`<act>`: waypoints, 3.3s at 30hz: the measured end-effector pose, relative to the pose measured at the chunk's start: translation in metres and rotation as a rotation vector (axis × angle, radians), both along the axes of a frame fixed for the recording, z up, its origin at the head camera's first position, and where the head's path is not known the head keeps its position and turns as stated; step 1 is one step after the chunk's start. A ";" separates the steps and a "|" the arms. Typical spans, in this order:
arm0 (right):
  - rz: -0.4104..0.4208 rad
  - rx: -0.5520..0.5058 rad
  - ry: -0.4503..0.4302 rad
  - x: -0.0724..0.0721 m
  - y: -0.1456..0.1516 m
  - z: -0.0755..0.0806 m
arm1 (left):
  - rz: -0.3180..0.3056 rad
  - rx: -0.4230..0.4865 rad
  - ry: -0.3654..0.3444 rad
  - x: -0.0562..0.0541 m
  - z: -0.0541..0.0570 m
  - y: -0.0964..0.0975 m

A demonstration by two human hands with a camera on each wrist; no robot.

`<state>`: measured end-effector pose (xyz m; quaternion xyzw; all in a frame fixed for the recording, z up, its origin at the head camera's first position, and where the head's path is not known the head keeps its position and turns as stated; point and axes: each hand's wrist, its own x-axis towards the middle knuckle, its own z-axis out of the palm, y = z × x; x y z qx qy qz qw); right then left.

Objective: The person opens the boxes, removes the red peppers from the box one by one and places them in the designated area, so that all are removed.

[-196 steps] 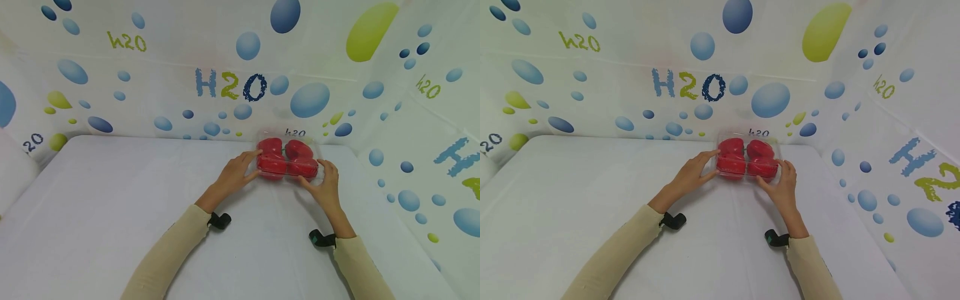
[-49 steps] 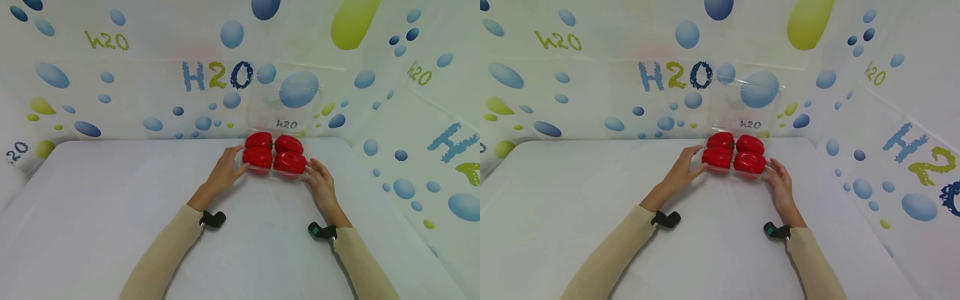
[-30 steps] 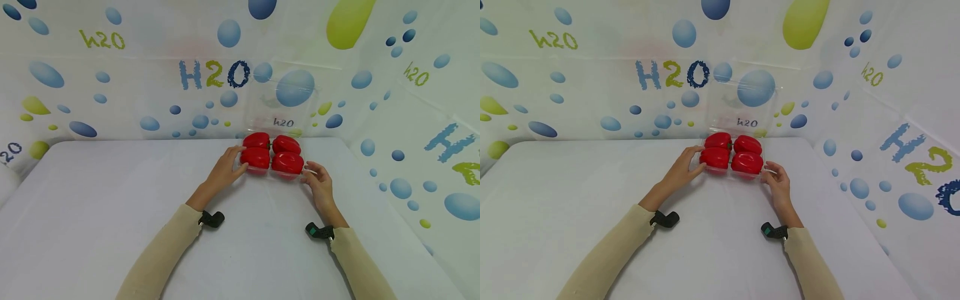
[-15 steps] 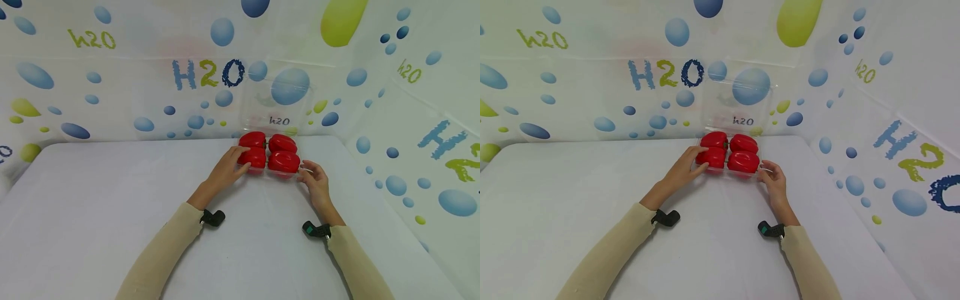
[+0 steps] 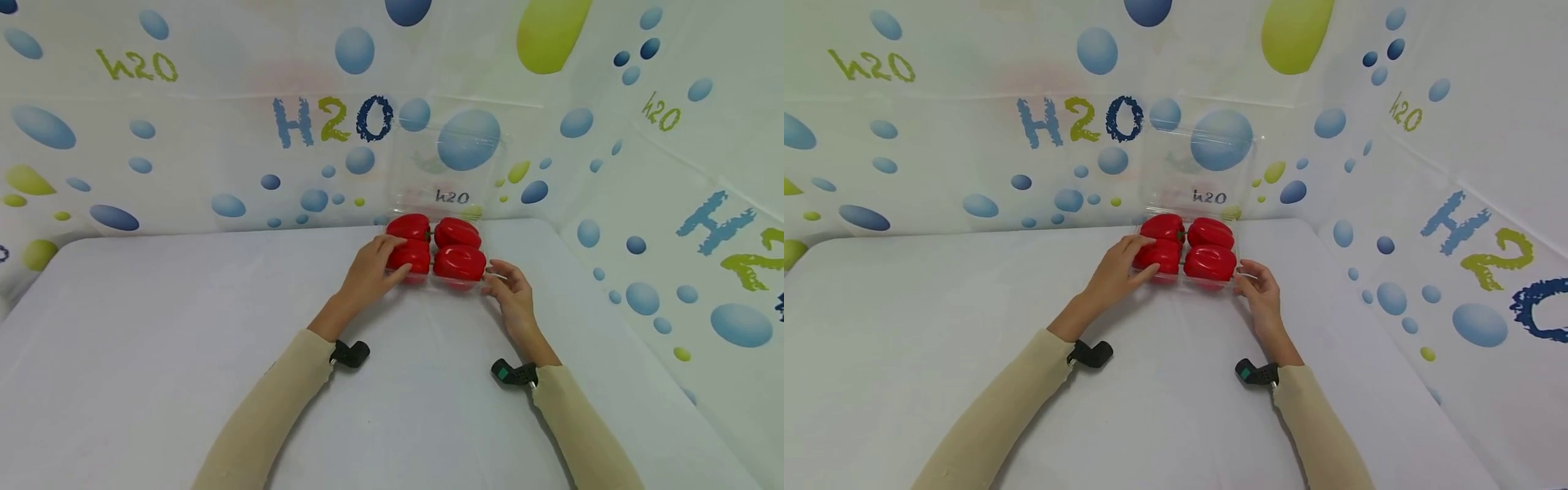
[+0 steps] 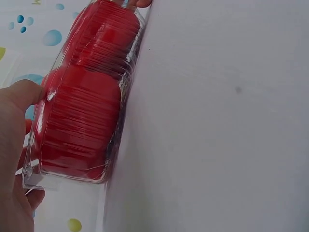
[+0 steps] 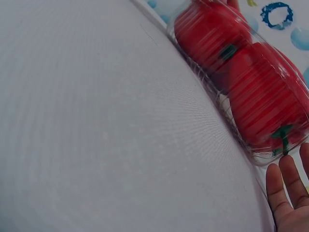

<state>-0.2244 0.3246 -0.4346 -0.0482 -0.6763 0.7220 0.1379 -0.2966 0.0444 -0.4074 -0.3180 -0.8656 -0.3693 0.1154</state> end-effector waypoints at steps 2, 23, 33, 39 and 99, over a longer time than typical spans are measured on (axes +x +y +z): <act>0.001 -0.004 0.005 0.000 0.000 0.000 | 0.017 -0.009 -0.014 0.000 0.001 0.001; 0.003 0.028 0.001 -0.001 0.000 -0.001 | 0.155 -0.062 -0.256 -0.008 0.006 0.021; 0.006 0.048 -0.004 0.000 0.000 0.001 | 0.216 -0.131 -0.277 -0.008 0.011 0.030; 0.001 0.047 -0.010 0.000 -0.001 0.002 | 0.234 -0.115 -0.284 -0.006 0.011 0.032; 0.069 0.057 0.032 0.000 -0.001 -0.001 | 0.232 0.143 -0.210 -0.002 -0.003 0.032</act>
